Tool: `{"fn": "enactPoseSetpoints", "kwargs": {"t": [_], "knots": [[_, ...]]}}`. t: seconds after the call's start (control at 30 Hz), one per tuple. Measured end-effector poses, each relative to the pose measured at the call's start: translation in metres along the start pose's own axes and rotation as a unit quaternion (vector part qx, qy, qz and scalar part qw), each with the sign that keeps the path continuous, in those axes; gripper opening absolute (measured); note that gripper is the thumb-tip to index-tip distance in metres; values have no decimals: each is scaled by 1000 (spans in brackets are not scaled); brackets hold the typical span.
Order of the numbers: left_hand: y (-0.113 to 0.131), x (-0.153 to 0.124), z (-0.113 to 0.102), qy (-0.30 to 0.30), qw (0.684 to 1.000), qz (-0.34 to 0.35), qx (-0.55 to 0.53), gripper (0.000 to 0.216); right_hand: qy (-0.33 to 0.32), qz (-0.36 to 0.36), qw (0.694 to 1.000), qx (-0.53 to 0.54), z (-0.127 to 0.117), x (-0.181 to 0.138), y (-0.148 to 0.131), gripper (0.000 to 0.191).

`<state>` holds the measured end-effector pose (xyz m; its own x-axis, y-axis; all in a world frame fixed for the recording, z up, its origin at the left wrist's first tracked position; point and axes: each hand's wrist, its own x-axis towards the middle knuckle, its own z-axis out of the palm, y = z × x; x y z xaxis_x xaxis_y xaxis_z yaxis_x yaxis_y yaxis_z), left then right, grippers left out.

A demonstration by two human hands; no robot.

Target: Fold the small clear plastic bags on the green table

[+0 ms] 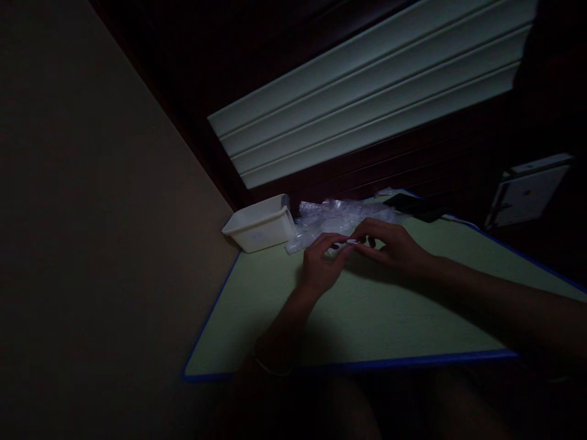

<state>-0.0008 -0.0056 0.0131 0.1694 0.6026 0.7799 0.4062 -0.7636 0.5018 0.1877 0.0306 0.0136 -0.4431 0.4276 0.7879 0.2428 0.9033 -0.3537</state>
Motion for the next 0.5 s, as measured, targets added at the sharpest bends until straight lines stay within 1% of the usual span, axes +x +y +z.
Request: {"fn": "enactPoseSetpoints", "kwargs": {"t": [0.07,0.13,0.23,0.5], "knots": [[-2,0,-1,2,999,38,31,12,-6,-10,1000,-5,0,0,1,16],[-4,0,-2,3,997,61,51,10,-16,-12,1000,-4,-1,0,0,16],[-5,-1,-3,1,995,76,72,8,-29,-1,1000,6,-1,1,-3,17],[-5,-1,-4,7,989,107,105,8,-57,55,996,29,-1,-1,-6,24]]}}
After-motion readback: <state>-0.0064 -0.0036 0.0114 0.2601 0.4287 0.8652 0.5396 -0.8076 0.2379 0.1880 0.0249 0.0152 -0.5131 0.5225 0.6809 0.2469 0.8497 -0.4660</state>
